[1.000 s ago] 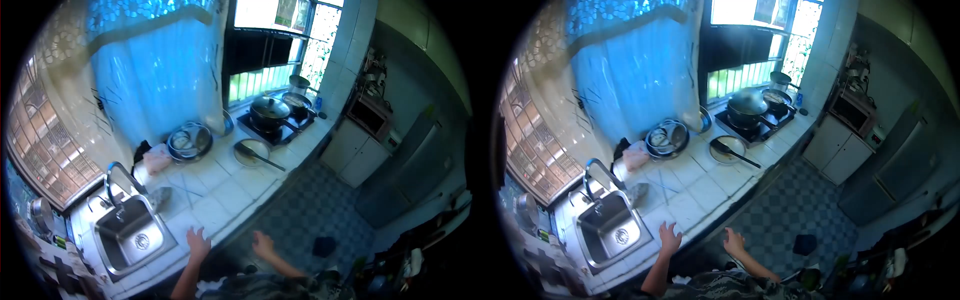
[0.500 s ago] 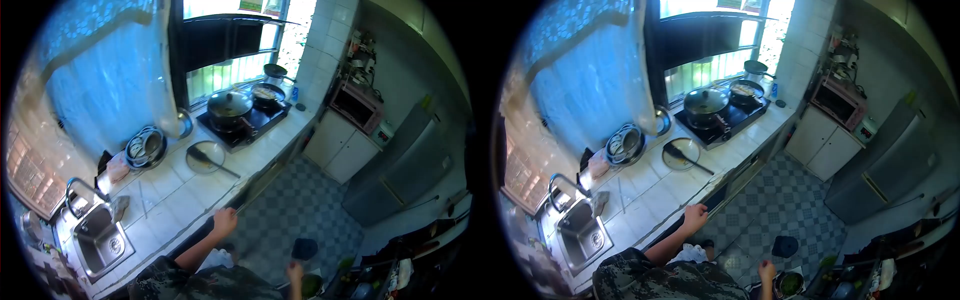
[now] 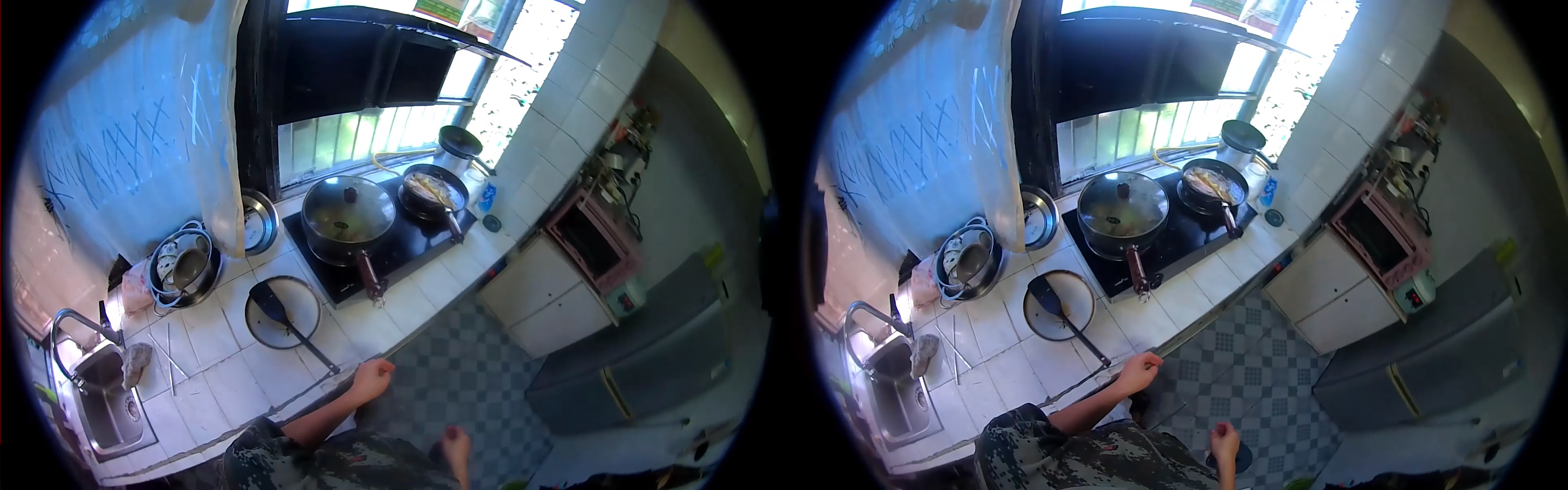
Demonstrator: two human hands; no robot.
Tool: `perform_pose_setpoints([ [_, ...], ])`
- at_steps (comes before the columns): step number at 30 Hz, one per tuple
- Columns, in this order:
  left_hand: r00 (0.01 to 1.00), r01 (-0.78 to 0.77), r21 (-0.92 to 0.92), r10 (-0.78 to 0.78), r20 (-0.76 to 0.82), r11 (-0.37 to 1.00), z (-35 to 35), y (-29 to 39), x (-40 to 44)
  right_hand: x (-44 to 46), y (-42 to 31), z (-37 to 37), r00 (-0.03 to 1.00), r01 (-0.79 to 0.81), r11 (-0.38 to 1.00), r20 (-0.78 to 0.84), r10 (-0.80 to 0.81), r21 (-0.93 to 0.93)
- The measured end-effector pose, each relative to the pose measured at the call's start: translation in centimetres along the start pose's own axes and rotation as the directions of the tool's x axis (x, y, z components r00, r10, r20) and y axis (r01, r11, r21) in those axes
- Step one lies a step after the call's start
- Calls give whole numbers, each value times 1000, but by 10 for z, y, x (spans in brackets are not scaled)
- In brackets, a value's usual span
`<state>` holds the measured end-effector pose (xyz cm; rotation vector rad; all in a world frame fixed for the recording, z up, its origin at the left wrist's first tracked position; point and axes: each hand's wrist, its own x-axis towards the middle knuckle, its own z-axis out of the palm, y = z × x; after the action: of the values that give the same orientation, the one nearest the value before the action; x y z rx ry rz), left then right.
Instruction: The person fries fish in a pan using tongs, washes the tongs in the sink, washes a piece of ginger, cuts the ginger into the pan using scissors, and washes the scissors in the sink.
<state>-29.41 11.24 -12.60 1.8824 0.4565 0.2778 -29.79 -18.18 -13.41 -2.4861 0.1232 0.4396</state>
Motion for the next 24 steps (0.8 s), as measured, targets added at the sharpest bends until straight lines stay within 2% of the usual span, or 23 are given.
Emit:
perform_pose_setpoints([
  [1, 1000, 8, -30, -9, -26, 1000, 6, -1, 15, 25, 2, 3, 961, 240, 969, -123, -246, -62],
  [2, 998, 20, -57, -23, -50, 998, 9, -3, 25, 47, 4, 7, 851, 455, 879, -220, -477, -144],
  [3, 997, 36, -84, -42, -68, 996, 9, -4, 34, 66, -2, 6, 833, 507, 850, -175, -525, -142],
  [4, 994, 57, -77, -63, -84, 995, 6, -5, 40, 79, -8, 7, 833, 517, 846, -149, -533, -134],
  [6, 933, 141, -241, -210, -292, 960, -5, -7, 54, 103, -57, -1, 940, 288, 931, 118, -319, 227],
  [7, 896, 171, -235, -250, -367, 957, -18, 0, 57, 119, -76, -2, 937, 228, 938, 202, -285, 261],
  [8, 843, 216, -343, -351, -406, 914, -35, 19, 58, 141, -91, 5, 904, 308, 895, 194, -381, 323],
  [9, 822, 129, -386, -316, -474, 913, -40, -3, 63, 161, -108, 12, 863, 379, 842, 183, -471, 383],
  [10, 791, 41, -418, -285, -541, 907, -43, -25, 65, 173, -143, 12, 817, 444, 802, 188, -546, 400],
  [11, 766, 52, -419, -305, -565, 906, -50, -23, 65, 183, -187, 9, 763, 504, 757, 196, -616, 416],
  [12, 753, 64, -474, -354, -554, 878, -60, -13, 66, 195, -227, 8, 678, 631, 698, 198, -708, 339],
  [13, 738, 73, -529, -402, -541, 846, -63, -1, 63, 214, -260, 19, 533, 774, 557, 165, -830, 302],
  [15, 669, 73, -556, -454, -588, 828, -54, 19, 62, 230, -349, 28, 387, 776, 417, 163, -907, 473],
  [16, 629, 71, -578, -486, -607, 813, -51, 28, 64, 232, -396, 25, 304, 817, 325, 123, -945, 476],
  [17, 586, 21, -619, -512, -629, 785, -41, 35, 63, 245, -436, 35, 190, 887, 203, 74, -979, 415],
  [18, 548, 15, -615, -521, -655, 789, -31, 38, 62, 252, -476, 37, 156, 945, 192, 151, -976, 267],
  [19, 524, -10, -603, -509, -683, 798, -21, 41, 61, 258, -510, 45, 109, 975, 131, 129, -986, 178],
  [20, 498, -35, -590, -497, -710, 807, -12, 42, 58, 259, -541, 49, 112, 989, 127, 162, -980, 82],
  [21, 459, -58, -558, -474, -751, 828, -3, 38, 54, 261, -564, 54, 154, 988, 157, 271, -950, -11],
  [23, 377, 24, -531, -500, -780, 847, 7, 42, 42, 270, -601, 74, 209, 975, 133, 525, -825, -179],
  [24, 339, 50, -529, -513, -789, 847, 10, 44, 34, 272, -609, 78, 212, 972, 104, 590, -779, -212],
])
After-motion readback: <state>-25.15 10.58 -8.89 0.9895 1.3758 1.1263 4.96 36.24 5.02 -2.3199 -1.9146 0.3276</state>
